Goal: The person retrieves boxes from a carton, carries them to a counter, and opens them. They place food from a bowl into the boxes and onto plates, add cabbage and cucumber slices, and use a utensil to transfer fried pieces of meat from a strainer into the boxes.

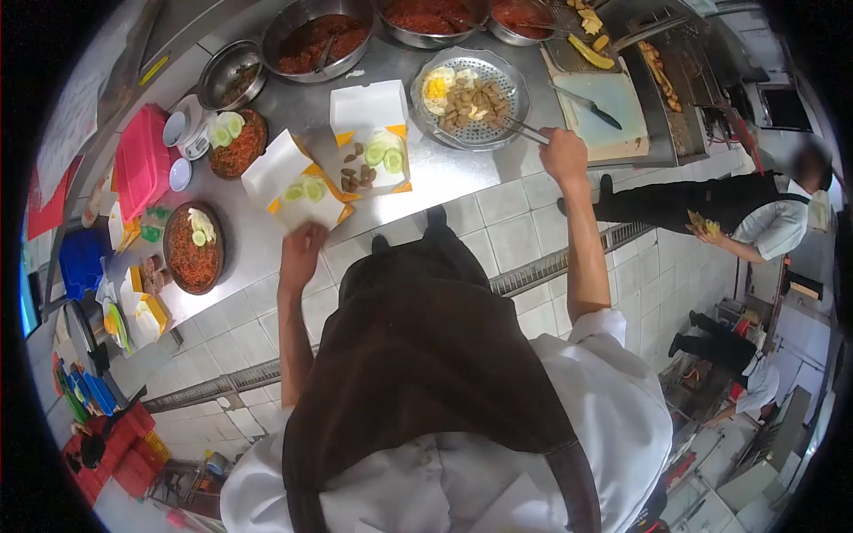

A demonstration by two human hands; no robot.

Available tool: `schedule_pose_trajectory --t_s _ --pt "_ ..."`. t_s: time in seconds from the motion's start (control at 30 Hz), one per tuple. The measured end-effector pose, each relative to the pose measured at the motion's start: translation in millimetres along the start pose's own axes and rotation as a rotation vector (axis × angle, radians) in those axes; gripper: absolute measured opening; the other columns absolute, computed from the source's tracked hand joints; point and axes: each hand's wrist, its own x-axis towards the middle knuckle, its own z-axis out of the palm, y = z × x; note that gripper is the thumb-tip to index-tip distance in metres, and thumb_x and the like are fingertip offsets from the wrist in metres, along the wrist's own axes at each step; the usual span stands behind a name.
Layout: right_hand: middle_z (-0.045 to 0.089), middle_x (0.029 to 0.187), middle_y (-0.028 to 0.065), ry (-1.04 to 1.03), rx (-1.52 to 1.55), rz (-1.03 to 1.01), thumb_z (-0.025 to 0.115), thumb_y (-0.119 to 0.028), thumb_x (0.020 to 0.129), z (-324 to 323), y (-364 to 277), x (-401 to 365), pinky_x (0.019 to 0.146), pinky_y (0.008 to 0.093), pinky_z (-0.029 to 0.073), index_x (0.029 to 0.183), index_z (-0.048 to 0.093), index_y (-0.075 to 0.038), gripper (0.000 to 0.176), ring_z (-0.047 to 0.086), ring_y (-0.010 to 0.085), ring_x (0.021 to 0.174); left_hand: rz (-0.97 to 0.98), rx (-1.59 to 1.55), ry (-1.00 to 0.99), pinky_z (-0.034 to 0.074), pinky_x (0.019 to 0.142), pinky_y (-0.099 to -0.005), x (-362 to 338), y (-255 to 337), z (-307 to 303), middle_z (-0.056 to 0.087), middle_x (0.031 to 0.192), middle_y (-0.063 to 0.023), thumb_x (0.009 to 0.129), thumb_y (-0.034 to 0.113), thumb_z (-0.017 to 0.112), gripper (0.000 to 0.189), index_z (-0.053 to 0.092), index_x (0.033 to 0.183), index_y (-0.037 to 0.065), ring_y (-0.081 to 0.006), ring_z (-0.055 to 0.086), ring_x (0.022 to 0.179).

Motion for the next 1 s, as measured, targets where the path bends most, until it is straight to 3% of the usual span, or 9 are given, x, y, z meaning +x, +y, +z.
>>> schedule_pose_trajectory --t_s 0.03,0.1,0.17,0.37,0.57,0.67,0.8,1.0 --pt "0.069 0.082 0.0197 -0.001 0.004 -0.001 0.064 -0.011 0.074 4.0 -1.5 4.7 0.073 0.0433 0.054 0.097 0.073 -0.009 0.025 0.067 0.0369 0.076 0.091 0.124 0.12 0.048 0.069 -0.0359 27.3 25.8 11.8 0.067 0.084 -0.0134 0.086 0.011 0.06 0.013 0.064 0.092 0.0 -0.0288 0.064 0.079" --pt "0.068 0.078 0.021 -0.007 -0.08 -0.065 0.061 -0.009 0.072 11.5 -8.2 13.2 0.071 0.0427 0.055 0.084 0.072 -0.005 0.016 0.068 0.0364 0.074 0.429 0.412 0.201 0.049 0.081 -0.0387 81.0 29.1 36.4 0.065 0.101 -0.0155 0.081 0.007 0.062 0.026 0.061 0.106 0.002 -0.0327 0.061 0.094" --pt "0.068 0.078 0.021 -0.022 -0.09 -0.091 0.061 -0.009 0.073 8.9 -14.9 18.6 0.07 0.0423 0.055 0.08 0.071 -0.004 0.013 0.068 0.036 0.073 0.461 0.585 0.04 0.047 0.09 -0.0414 121.2 24.9 56.5 0.061 0.115 -0.0135 0.077 0.009 0.063 0.041 0.056 0.117 0.004 -0.0309 0.056 0.108" --pt "0.067 0.075 0.0207 -0.078 -0.074 -0.075 0.062 -0.009 0.072 7.7 -23.8 11.9 0.067 0.0409 0.055 0.073 0.069 -0.002 0.01 0.068 0.0347 0.071 0.369 0.781 -0.012 0.039 0.1 -0.051 139.6 4.8 93.8 0.053 0.126 -0.0128 0.079 0.018 0.063 0.043 0.054 0.119 0.006 -0.0303 0.046 0.123" --pt "0.066 0.071 0.0224 -0.026 0.003 -0.074 0.061 -0.007 0.07 14.4 -23.8 2.7 0.066 0.0429 0.055 0.07 0.068 0.0 0.01 0.067 0.0367 0.068 0.27 0.896 0.057 0.026 0.103 -0.0669 136.4 4.0 104.8 0.053 0.126 -0.0102 0.078 0.02 0.067 0.046 0.053 0.12 0.007 -0.0275 0.041 0.129" --pt "0.065 0.071 0.0239 -0.003 0.05 -0.065 0.061 -0.006 0.07 18.0 -22.1 -0.2 0.066 0.0441 0.054 0.069 0.067 0.001 0.01 0.067 0.0384 0.068 0.218 0.888 0.07 0.024 0.104 -0.0691 135.8 5.2 99.3 0.053 0.125 -0.0105 0.078 0.022 0.067 0.045 0.053 0.119 0.007 -0.0268 0.04 0.13" --pt "0.065 0.072 0.0239 -0.007 0.058 -0.062 0.06 -0.006 0.07 19.1 -21.5 -2.1 0.066 0.0445 0.054 0.07 0.067 0.001 0.01 0.067 0.039 0.07 0.2 0.844 0.043 0.023 0.105 -0.0696 131.4 0.3 92.4 0.054 0.124 -0.0115 0.08 0.025 0.066 0.044 0.053 0.118 0.007 -0.028 0.042 0.129" --pt "0.066 0.076 0.0245 -0.076 0.021 0.004 0.058 -0.005 0.07 4.9 -31.1 1.5 0.071 0.0464 0.053 0.077 0.07 -0.001 0.014 0.066 0.041 0.076 0.278 0.641 0.064 0.026 0.106 -0.0646 116.9 6.6 78.3 0.055 0.121 -0.0132 0.082 0.013 0.061 0.035 0.054 0.115 0.007 -0.0312 0.047 0.123"
